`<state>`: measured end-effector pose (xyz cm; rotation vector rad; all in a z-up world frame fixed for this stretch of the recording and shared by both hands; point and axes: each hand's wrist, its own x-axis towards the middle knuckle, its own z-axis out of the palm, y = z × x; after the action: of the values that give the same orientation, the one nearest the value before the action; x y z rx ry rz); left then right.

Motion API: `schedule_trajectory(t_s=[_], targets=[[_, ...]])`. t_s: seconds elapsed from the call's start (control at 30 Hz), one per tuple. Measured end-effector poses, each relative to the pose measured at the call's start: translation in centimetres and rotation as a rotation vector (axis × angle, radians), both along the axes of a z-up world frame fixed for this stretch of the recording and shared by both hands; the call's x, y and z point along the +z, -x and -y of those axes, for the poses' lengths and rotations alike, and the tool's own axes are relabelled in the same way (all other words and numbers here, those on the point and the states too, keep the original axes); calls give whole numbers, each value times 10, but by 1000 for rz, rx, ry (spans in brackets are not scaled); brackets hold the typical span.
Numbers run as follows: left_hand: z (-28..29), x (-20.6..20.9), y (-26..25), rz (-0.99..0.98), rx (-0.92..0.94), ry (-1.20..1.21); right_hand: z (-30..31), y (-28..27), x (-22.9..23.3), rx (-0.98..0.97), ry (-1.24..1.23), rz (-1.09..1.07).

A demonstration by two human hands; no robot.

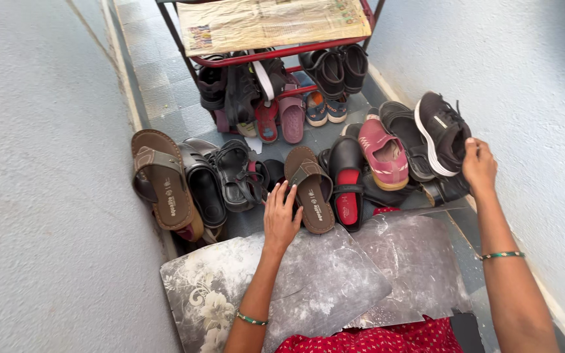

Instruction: The person sits on the floor and organizes a collection of footwear, including sandals, sneakers, and flip-flops. They pick up individual shoes, inspect them, and place them into a red metal shoe rack or arrange them on the floor. The person also removes newspapers from the rack and stacks them.

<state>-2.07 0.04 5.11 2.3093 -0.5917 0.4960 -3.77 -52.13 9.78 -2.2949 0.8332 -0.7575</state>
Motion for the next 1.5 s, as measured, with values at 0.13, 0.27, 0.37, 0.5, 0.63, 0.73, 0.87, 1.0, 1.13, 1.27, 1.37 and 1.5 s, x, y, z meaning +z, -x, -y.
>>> schedule_trajectory(t_s=[0.13, 0.27, 0.37, 0.5, 0.63, 0.73, 0.87, 1.0, 1.13, 1.27, 1.37, 1.5], targets=[[1, 19, -3, 35, 28, 25, -35, -5, 29, 42, 145, 167], [-11, 45, -8, 26, 88, 92, -107, -28, 64, 252, 439, 338], [-25, 60, -18, 20, 185, 117, -176, -61, 75, 441, 444, 323], [-44, 64, -21, -3, 314, 158, -265, -120, 50, 783, 326, 275], [-58, 53, -22, -44, 383, 116, -337, -193, -9, 916, -112, -87], [-67, 45, -29, -54, 407, 83, -381, -243, -39, 923, -608, -233], [-78, 39, -42, -51, 441, 49, -414, -288, -51, 865, -977, -336], [-84, 36, -48, -88, 439, 49, -429, -313, -66, 796, -1129, -322], [-85, 35, -53, -73, 441, 29, -427, -312, -65, 854, -1232, -162], [-81, 38, -56, -73, 433, 11, -421, -294, -39, 905, -1287, -89], [-78, 42, -55, -60, 416, 36, -413, -263, -18, 956, -1274, -109], [-71, 48, -48, -75, 386, 131, -395, -195, -8, 992, -1214, -88]])
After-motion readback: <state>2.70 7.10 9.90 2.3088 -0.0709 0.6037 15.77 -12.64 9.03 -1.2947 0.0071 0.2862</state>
